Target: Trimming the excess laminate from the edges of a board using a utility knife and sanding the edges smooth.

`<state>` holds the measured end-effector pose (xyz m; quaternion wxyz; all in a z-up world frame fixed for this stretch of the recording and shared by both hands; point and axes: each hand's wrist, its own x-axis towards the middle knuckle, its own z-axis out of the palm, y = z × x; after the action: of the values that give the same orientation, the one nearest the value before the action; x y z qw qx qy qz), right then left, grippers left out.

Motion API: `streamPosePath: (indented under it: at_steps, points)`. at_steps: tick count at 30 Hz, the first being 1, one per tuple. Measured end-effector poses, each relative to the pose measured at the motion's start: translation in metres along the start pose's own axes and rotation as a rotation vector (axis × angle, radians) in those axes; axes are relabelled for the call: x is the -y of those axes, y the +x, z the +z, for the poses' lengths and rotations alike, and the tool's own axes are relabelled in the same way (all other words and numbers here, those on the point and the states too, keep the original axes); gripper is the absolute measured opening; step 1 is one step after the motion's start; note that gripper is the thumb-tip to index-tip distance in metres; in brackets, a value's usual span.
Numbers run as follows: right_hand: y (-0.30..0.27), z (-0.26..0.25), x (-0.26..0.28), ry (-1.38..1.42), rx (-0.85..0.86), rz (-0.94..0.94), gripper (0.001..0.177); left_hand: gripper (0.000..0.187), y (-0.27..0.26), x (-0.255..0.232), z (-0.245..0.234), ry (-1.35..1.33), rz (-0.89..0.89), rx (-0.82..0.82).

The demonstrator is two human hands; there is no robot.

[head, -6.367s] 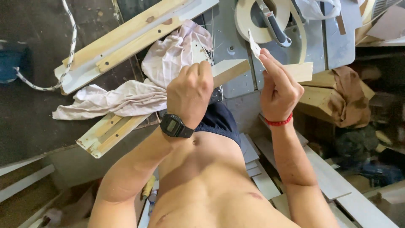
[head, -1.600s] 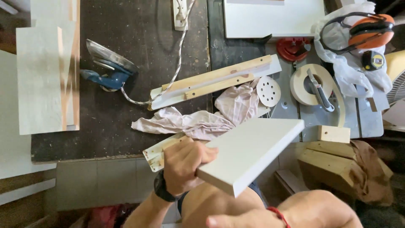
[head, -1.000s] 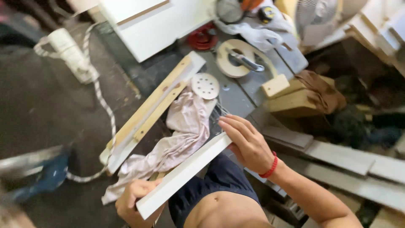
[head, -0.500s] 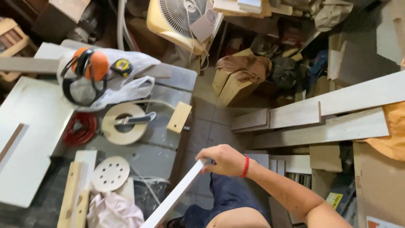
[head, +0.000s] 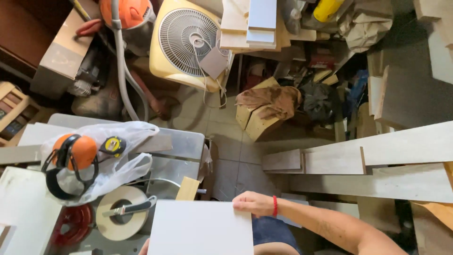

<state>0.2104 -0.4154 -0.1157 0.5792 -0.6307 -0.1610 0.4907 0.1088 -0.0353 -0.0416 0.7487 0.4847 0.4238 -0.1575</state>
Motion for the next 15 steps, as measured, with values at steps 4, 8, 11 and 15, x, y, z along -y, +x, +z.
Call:
streamPosePath:
  at_steps: [4, 8, 11, 15]
  points:
    - [0.016, -0.056, 0.011, 0.070, -0.350, -0.005, 0.042, 0.067, 0.115, 0.025, -0.037, -0.080, 0.058, 0.148]
    - [0.032, -0.142, 0.027, 0.231, -0.748, -0.012, 0.057, 0.049, 0.082, -0.024, 0.068, 0.115, 0.261, 0.063]
    - [0.061, -0.227, 0.024, 0.368, -0.989, -0.162, 0.046, 0.048, 0.054, -0.059, 0.129, 0.314, 0.218, 0.012]
    - [0.085, -0.352, 0.063, 0.438, -1.094, -0.239, 0.043, 0.072, 0.178, -0.014, 0.095, 0.356, -0.046, 0.277]
